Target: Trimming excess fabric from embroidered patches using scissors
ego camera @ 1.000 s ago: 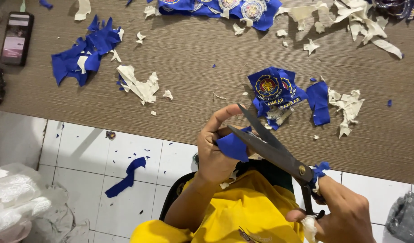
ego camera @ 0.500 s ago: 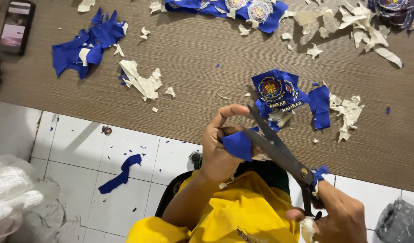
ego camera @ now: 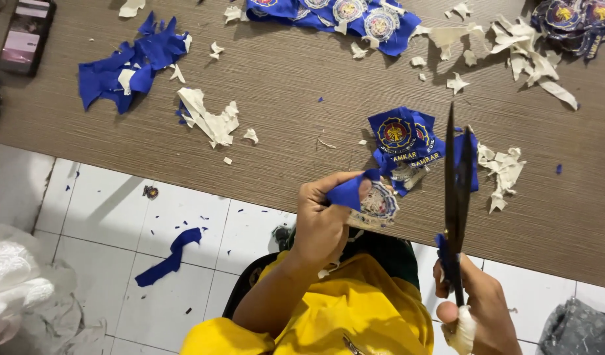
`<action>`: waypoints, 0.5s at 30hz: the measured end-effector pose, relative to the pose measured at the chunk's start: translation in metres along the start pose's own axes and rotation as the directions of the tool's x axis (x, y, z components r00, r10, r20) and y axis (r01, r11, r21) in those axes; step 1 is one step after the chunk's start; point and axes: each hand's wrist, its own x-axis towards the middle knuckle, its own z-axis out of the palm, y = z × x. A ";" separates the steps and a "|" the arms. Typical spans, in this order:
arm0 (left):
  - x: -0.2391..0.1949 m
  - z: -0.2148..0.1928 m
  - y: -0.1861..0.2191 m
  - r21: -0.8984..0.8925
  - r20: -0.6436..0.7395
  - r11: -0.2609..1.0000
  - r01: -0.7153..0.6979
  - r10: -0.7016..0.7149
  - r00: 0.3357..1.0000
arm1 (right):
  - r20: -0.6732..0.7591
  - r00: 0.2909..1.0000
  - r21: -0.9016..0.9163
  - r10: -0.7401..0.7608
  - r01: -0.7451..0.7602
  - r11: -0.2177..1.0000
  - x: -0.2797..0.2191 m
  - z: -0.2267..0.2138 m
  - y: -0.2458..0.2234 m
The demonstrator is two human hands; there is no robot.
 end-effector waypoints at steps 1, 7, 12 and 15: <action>0.000 0.001 0.003 -0.002 0.001 1.000 -0.001 0.001 1.000 | -0.001 1.000 -0.001 -0.001 0.001 1.000 0.001 0.002 0.004; -0.004 0.005 0.014 0.397 0.078 0.905 -0.153 0.133 0.988 | -0.009 1.000 0.033 -0.018 0.018 0.999 0.012 0.010 0.018; -0.007 0.014 0.005 0.376 0.153 0.926 -0.043 -0.016 0.988 | -0.208 0.978 0.417 -0.027 0.113 0.902 0.027 0.034 -0.005; -0.006 0.018 -0.004 0.412 0.294 0.906 -0.095 -0.034 0.955 | -0.341 0.926 0.572 0.160 0.070 0.817 0.033 0.048 -0.039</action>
